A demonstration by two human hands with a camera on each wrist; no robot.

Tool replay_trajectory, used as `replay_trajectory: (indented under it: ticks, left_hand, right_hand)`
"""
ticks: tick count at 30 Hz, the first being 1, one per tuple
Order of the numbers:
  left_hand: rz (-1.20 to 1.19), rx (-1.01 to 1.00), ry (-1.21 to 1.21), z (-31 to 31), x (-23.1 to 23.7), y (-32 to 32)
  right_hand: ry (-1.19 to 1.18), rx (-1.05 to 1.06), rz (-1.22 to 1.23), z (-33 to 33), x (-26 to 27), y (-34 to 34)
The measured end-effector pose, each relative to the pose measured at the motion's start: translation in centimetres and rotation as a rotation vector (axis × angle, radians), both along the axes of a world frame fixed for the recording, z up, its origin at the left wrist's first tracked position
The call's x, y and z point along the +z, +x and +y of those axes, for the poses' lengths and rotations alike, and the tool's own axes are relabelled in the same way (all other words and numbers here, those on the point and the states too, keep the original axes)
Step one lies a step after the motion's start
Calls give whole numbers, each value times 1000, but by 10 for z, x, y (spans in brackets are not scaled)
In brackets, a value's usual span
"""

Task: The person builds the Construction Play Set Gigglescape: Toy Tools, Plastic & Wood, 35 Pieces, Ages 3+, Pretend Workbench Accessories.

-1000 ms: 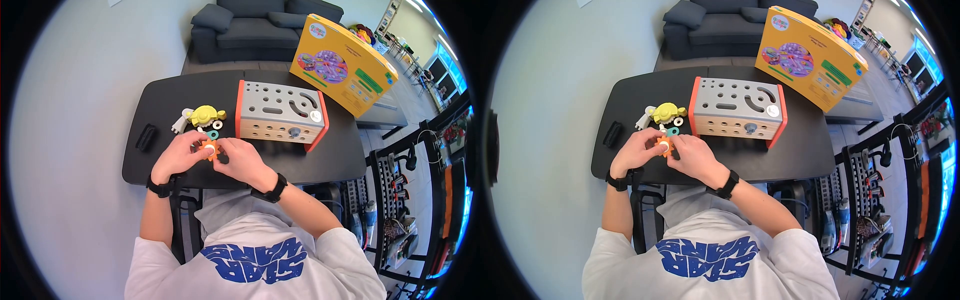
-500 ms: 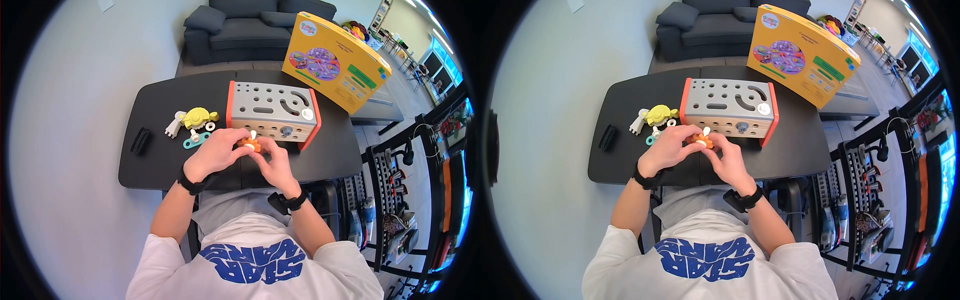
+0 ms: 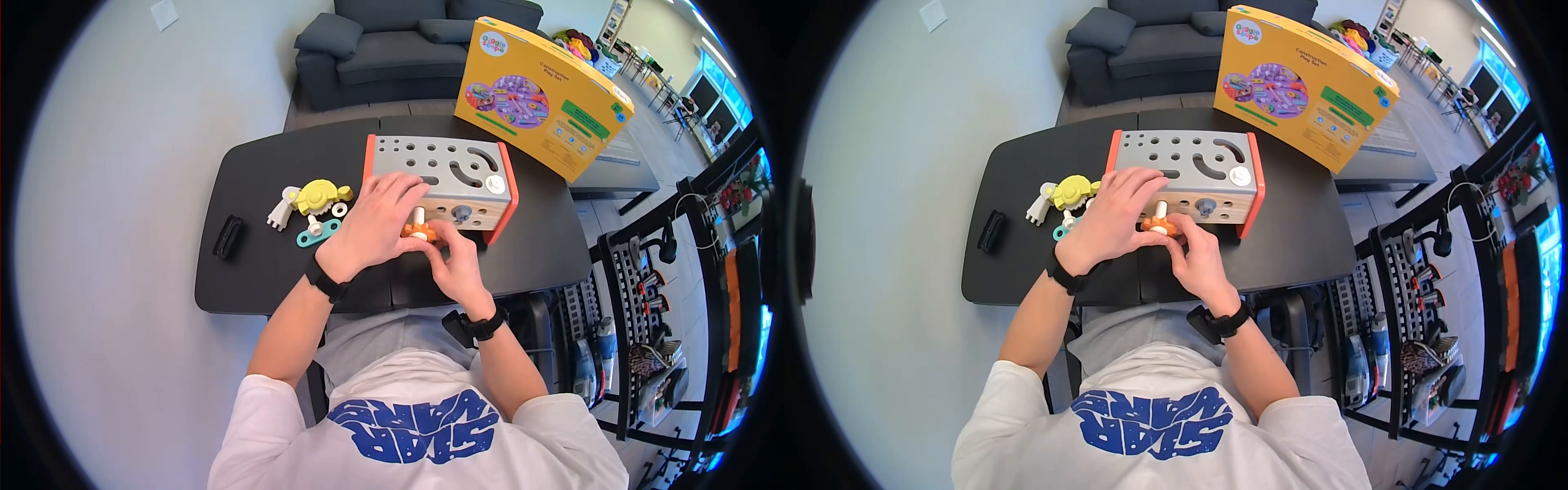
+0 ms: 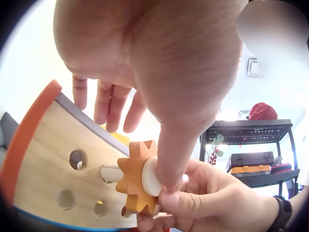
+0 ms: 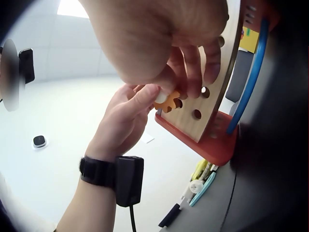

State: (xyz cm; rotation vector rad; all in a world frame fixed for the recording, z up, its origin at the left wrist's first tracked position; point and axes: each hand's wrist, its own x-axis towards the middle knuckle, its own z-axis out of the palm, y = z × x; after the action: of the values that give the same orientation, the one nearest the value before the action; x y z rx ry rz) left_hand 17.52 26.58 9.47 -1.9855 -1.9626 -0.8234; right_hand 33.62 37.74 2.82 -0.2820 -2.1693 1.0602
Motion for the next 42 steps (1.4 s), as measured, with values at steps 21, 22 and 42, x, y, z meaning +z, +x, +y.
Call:
replay_trajectory:
  ticks: [21, 22, 42]
  left_hand:
    - [-51, 41, -183, 19, 5, -3]
    - [-45, 39, -179, 16, 4, -5]
    - [-240, 716, -540, -98, -74, -174]
  right_hand:
    - [18, -113, -140, 6, 35, 3]
    - [21, -116, -135, 7, 37, 2]
    - [569, -145, -86, 33, 47, -23]
